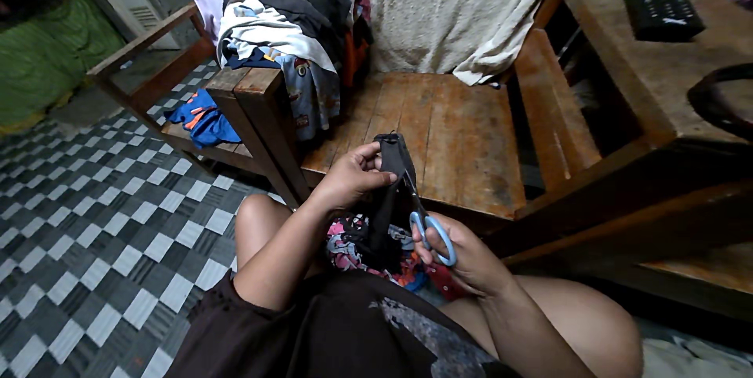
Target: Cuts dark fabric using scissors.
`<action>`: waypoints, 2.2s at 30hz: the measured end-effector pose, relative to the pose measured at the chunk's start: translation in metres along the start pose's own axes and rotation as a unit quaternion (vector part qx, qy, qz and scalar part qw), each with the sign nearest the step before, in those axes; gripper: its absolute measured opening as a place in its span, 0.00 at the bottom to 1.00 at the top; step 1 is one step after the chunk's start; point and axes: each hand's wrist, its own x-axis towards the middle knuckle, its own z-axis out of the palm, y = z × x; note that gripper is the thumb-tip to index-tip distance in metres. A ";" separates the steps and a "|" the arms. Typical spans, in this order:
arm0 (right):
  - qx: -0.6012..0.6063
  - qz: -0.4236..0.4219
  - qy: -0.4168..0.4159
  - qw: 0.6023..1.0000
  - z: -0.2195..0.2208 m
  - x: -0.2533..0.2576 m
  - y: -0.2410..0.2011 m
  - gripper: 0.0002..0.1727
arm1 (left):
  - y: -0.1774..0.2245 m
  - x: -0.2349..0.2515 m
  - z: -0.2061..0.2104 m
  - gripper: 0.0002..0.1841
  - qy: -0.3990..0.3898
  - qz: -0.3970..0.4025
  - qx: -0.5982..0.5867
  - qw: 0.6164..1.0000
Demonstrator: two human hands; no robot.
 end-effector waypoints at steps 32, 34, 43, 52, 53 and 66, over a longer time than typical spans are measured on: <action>-0.006 -0.023 -0.022 0.999 0.002 -0.001 0.004 0.28 | 0.009 -0.004 0.009 0.24 -0.029 -0.045 0.066 0.996; -0.011 -0.022 -0.029 0.999 0.001 -0.001 0.005 0.28 | 0.008 -0.003 0.009 0.23 -0.023 -0.044 0.062 0.997; -0.009 -0.020 -0.025 0.999 0.002 -0.001 0.006 0.29 | 0.008 -0.002 0.009 0.27 -0.012 -0.051 0.048 0.997; 0.004 -0.022 0.003 1.000 0.007 -0.001 0.004 0.23 | 0.010 -0.002 0.012 0.27 -0.017 -0.040 0.060 0.997; 0.005 -0.021 0.008 1.000 0.008 -0.001 0.004 0.20 | 0.010 -0.001 0.012 0.27 -0.017 -0.041 0.059 0.997; 0.016 -0.033 0.040 0.999 0.010 -0.001 0.004 0.23 | 0.011 -0.002 0.010 0.51 -0.056 -0.041 0.064 0.996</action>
